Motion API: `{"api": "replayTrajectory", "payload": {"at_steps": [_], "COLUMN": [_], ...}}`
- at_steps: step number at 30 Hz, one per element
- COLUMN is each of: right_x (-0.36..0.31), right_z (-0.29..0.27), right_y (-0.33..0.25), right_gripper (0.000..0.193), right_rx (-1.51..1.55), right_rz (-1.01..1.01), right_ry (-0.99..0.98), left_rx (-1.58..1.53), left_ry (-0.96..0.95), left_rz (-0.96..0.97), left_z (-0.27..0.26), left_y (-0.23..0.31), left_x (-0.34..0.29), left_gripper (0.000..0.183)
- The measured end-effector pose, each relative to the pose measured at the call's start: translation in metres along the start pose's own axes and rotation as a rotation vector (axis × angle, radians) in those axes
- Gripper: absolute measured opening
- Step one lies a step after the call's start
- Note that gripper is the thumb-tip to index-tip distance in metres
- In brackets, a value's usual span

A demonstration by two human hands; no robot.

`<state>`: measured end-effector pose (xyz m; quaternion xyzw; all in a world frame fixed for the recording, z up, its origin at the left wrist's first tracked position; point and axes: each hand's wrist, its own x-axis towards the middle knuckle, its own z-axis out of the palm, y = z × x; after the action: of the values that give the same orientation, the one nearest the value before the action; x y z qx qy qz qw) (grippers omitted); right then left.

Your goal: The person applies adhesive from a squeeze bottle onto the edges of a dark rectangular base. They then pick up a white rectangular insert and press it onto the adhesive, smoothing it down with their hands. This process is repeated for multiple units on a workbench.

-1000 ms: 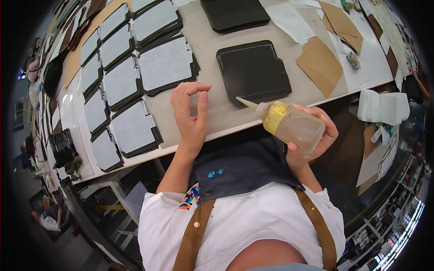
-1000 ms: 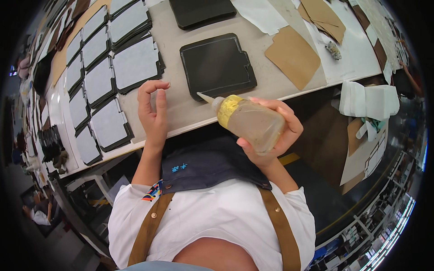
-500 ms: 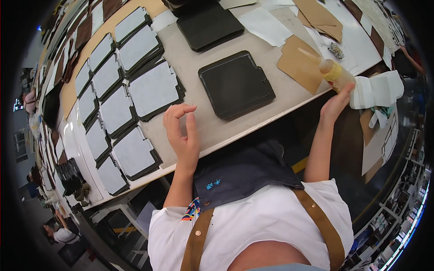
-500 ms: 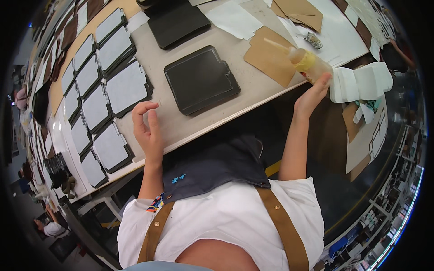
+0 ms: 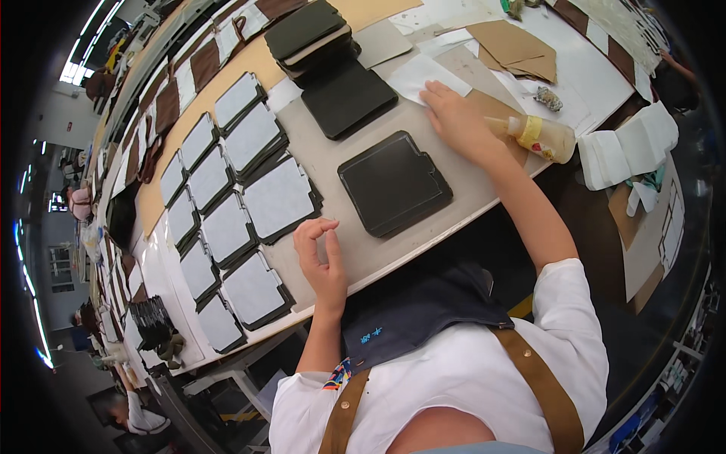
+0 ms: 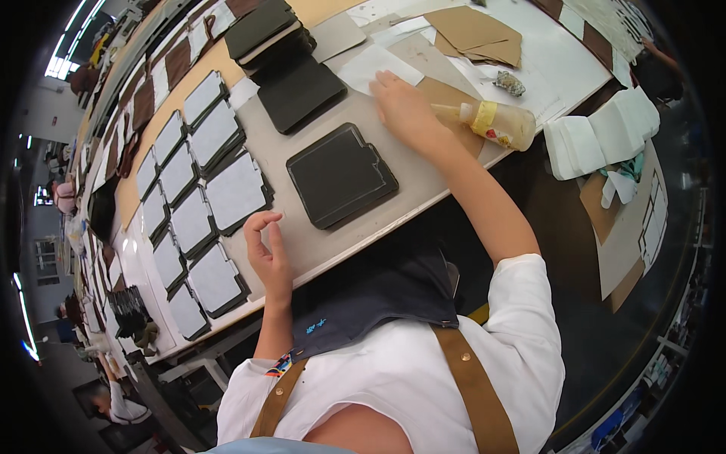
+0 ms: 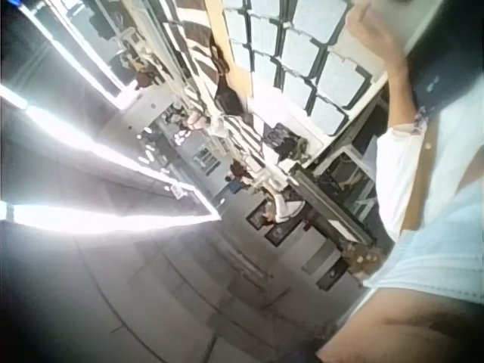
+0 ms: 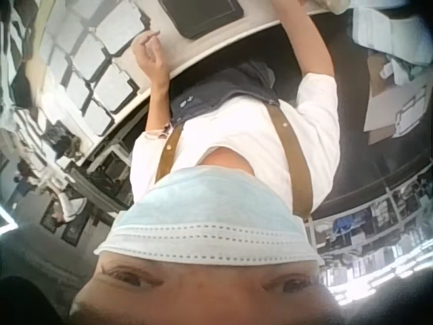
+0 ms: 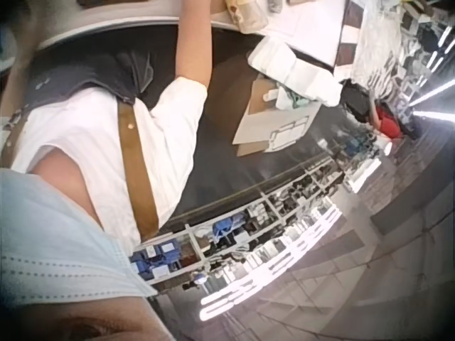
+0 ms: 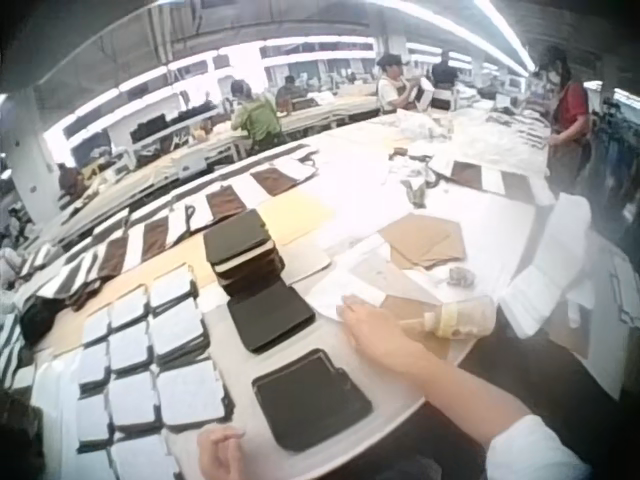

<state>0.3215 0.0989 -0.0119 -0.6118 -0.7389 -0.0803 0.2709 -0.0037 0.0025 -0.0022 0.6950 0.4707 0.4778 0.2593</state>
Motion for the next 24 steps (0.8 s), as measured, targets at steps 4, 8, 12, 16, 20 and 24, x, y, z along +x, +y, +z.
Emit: {"api": "replayTrajectory", "payload": {"at_steps": [4, 8, 12, 16, 20, 24], "right_x": [0.027, -0.001, -0.036, -0.061, -0.065, -0.071], "right_z": [-0.052, -0.096, -0.118, -0.111, -0.11, -0.105], "right_y": [-0.022, -0.072, -0.11, -0.119, -0.109, -0.11], "right_gripper": [0.029, 0.033, 0.038, 0.039, 0.049, 0.057], "right_rx": [0.125, 0.433, 0.401, 0.331, 0.413, 0.808], "right_rz": [0.459, 0.083, -0.377, -0.5, -0.47, -0.005], "right_ry": [-0.17, 0.169, -0.016, -0.152, -0.259, 0.022], "left_rx": [-0.168, -0.648, -1.474, -1.368, -1.003, -1.08], "left_ry": [-0.059, -0.366, -0.625, -0.522, -0.384, -0.287], "left_rz": [-0.034, -0.286, -0.541, -0.675, -0.799, -0.798], "left_z": [-0.001, 0.004, 0.015, 0.006, 0.003, 0.009], "left_y": [0.012, 0.048, 0.045, 0.045, 0.048, 0.051], "left_x": [0.002, 0.024, 0.05, 0.043, 0.038, 0.038], "left_gripper": [0.013, 0.047, 0.081, 0.079, 0.054, 0.047]}}
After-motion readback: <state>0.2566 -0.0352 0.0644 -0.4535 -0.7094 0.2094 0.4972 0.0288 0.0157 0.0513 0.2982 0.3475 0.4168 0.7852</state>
